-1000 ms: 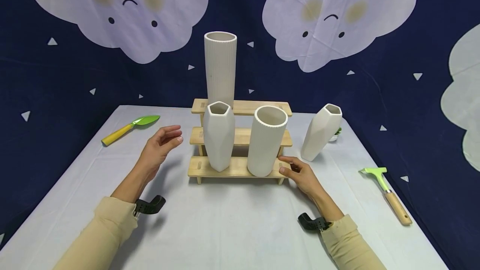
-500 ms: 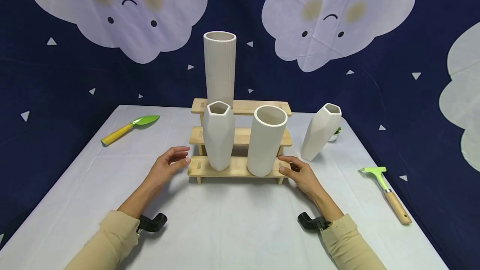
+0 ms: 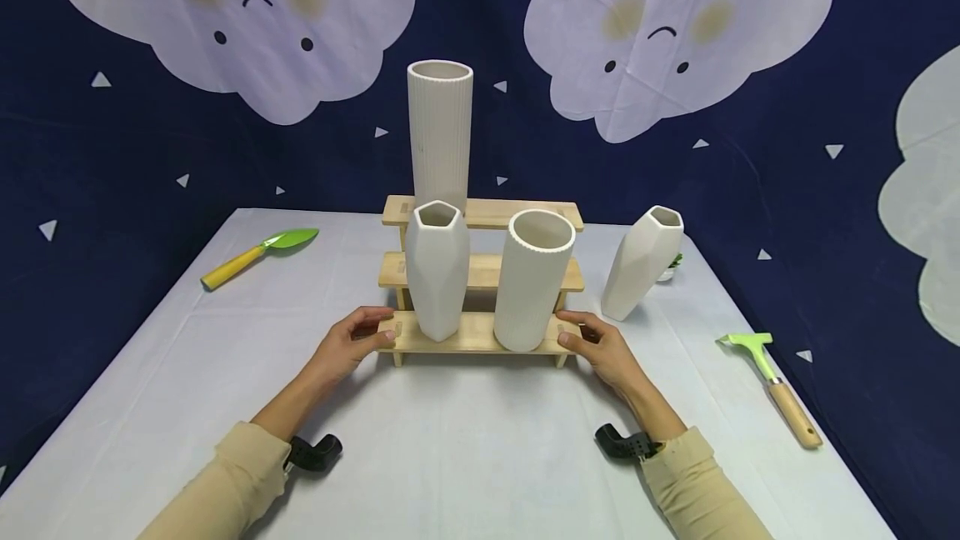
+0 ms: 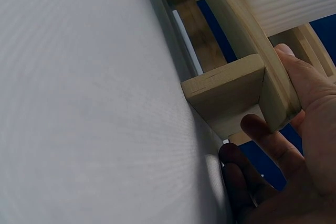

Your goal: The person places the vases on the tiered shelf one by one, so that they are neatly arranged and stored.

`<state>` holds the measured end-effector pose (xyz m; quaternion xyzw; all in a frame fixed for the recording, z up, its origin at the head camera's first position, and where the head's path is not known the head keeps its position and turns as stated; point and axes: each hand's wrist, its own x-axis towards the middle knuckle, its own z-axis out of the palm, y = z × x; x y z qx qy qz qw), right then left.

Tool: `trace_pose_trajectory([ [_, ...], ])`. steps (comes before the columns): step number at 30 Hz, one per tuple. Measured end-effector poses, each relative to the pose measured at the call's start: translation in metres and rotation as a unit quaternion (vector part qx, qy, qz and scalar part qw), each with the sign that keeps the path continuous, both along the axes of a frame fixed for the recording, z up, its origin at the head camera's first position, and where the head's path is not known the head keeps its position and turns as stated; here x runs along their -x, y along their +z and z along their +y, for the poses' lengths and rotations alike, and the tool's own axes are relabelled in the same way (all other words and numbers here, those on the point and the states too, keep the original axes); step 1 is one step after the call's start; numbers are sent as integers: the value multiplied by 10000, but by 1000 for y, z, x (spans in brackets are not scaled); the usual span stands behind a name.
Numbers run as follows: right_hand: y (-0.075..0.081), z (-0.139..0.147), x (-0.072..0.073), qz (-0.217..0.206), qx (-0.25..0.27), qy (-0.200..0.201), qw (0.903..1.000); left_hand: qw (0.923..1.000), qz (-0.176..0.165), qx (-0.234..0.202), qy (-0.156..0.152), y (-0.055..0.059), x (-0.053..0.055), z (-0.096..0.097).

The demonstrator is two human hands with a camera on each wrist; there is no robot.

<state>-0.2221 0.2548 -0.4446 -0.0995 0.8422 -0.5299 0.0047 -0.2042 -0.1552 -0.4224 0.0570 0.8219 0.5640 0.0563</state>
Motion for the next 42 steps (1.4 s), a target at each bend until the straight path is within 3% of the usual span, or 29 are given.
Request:
trace_pose_trajectory([
  [22, 1, 0, 0, 4, -44, 2, 10000, 9997, -69, -79, -241, -8, 7, 10],
  [34, 2, 0, -3, 72, 89, 18, 9999, 9997, -176, 30, -158, -6, 8, 13],
  [42, 4, -1, -2, -28, -1, 89, 10000, 9995, -250, -118, -179, -7, 7, 13],
])
